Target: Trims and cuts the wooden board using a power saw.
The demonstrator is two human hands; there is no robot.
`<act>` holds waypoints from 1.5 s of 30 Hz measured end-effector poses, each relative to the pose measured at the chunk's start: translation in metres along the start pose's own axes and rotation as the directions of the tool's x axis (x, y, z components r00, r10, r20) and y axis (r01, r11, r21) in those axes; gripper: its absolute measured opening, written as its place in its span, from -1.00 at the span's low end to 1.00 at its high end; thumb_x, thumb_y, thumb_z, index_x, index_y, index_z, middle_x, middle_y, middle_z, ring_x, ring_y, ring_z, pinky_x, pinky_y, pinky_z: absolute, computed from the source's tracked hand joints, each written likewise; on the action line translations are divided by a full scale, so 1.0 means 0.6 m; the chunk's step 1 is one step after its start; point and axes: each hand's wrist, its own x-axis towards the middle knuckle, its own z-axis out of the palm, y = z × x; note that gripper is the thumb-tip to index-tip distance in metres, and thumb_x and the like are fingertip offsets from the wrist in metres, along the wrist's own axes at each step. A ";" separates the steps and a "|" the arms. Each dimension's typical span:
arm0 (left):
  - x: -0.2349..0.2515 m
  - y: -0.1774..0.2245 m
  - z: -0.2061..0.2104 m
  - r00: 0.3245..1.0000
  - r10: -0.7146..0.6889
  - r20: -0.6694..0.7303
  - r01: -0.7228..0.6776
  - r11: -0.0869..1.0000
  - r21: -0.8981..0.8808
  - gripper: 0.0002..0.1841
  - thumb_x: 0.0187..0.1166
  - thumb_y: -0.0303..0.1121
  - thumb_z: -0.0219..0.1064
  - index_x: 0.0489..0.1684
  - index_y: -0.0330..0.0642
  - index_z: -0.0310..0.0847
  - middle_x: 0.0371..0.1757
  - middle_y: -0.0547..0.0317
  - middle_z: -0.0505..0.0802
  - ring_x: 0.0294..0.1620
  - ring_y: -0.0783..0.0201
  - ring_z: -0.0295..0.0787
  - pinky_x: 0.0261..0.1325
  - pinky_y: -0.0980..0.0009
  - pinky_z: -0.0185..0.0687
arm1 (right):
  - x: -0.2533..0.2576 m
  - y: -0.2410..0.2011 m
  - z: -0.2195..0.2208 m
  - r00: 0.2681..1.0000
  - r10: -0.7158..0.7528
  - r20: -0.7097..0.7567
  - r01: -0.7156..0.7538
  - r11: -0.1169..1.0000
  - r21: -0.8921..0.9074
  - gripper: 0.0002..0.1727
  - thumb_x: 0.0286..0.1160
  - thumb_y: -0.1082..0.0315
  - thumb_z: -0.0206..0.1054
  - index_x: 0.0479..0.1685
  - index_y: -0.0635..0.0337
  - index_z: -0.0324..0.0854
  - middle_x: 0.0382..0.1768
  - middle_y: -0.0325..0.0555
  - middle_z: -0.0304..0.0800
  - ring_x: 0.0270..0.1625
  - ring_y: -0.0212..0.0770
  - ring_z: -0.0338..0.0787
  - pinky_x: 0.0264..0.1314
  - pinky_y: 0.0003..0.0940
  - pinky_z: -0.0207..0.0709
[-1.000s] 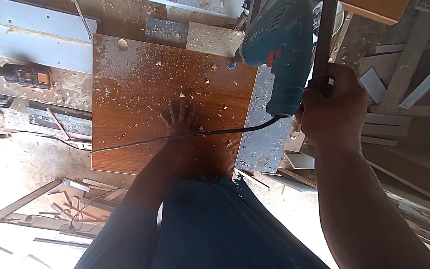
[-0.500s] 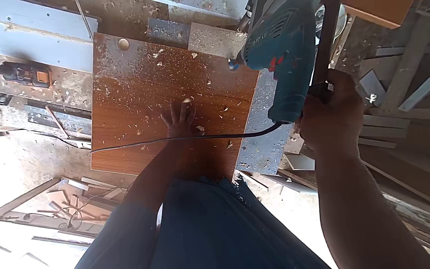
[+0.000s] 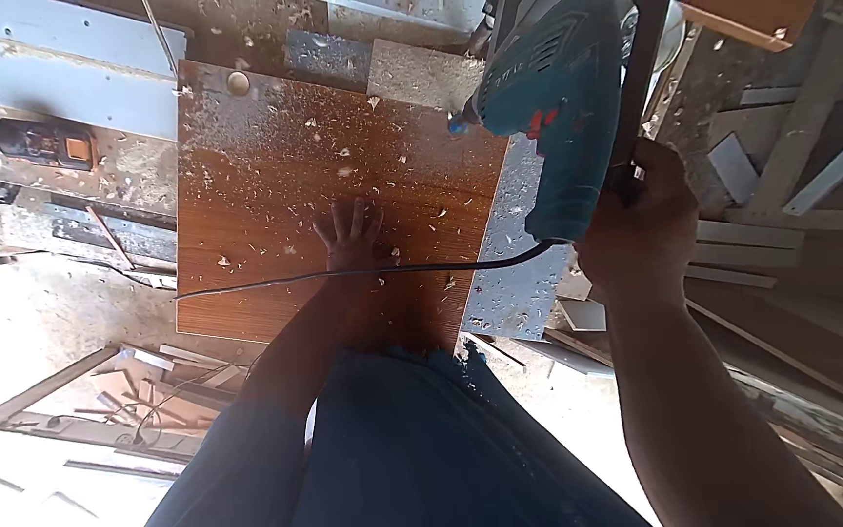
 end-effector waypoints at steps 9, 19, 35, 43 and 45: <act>0.002 0.005 -0.005 1.000 -0.010 0.016 0.009 1.000 0.019 0.19 0.15 0.70 0.20 0.94 0.46 -0.13 0.98 0.14 -0.28 0.90 -0.44 -0.64 0.54 -0.73 -0.65 | 0.000 0.001 0.001 0.999 0.040 -0.009 -0.039 0.998 0.048 -0.40 0.62 0.39 0.14 0.70 -0.09 0.34 -0.13 -0.12 0.73 -0.44 -0.35 0.65 -0.39 -0.31 0.61; 0.004 0.001 -0.006 0.999 -0.021 0.043 0.021 1.000 -0.005 0.20 0.15 0.66 0.26 0.94 0.48 -0.16 0.98 0.14 -0.32 0.90 -0.41 -0.69 0.54 -0.73 -0.73 | 0.003 0.031 0.032 0.996 -0.065 -0.069 0.073 0.991 0.111 -0.39 0.62 0.43 0.14 0.72 0.11 0.34 -0.11 -0.14 0.76 -0.35 -0.48 0.63 -0.27 -0.47 0.57; -0.005 0.005 -0.002 0.999 -0.002 -0.033 0.002 1.000 -0.010 0.18 0.16 0.60 0.34 0.93 0.39 -0.03 0.98 0.07 -0.26 0.91 -0.40 -0.64 0.57 -0.71 -0.66 | -0.004 0.020 0.031 0.998 -0.021 -0.061 0.028 0.994 0.108 -0.41 0.63 0.38 0.17 0.71 0.01 0.36 -0.15 -0.22 0.74 -0.35 -0.50 0.63 -0.26 -0.49 0.56; -0.001 0.004 0.002 1.000 -0.013 -0.015 0.013 1.000 -0.004 0.18 0.14 0.63 0.31 0.92 0.43 -0.02 0.98 0.09 -0.26 0.90 -0.41 -0.64 0.57 -0.70 -0.67 | -0.001 0.031 0.045 0.995 -0.049 -0.089 0.061 0.988 0.141 -0.41 0.64 0.40 0.15 0.72 0.12 0.34 -0.15 -0.19 0.75 -0.36 -0.53 0.64 -0.28 -0.53 0.59; 0.002 0.009 -0.006 0.999 -0.031 0.036 0.031 0.999 0.009 0.19 0.15 0.65 0.27 0.94 0.48 -0.13 0.98 0.10 -0.31 0.90 -0.42 -0.68 0.56 -0.71 -0.71 | 0.001 0.035 0.044 0.994 -0.061 -0.094 0.073 0.990 0.122 -0.40 0.64 0.41 0.14 0.72 0.15 0.33 -0.14 -0.17 0.75 -0.32 -0.51 0.64 -0.23 -0.52 0.58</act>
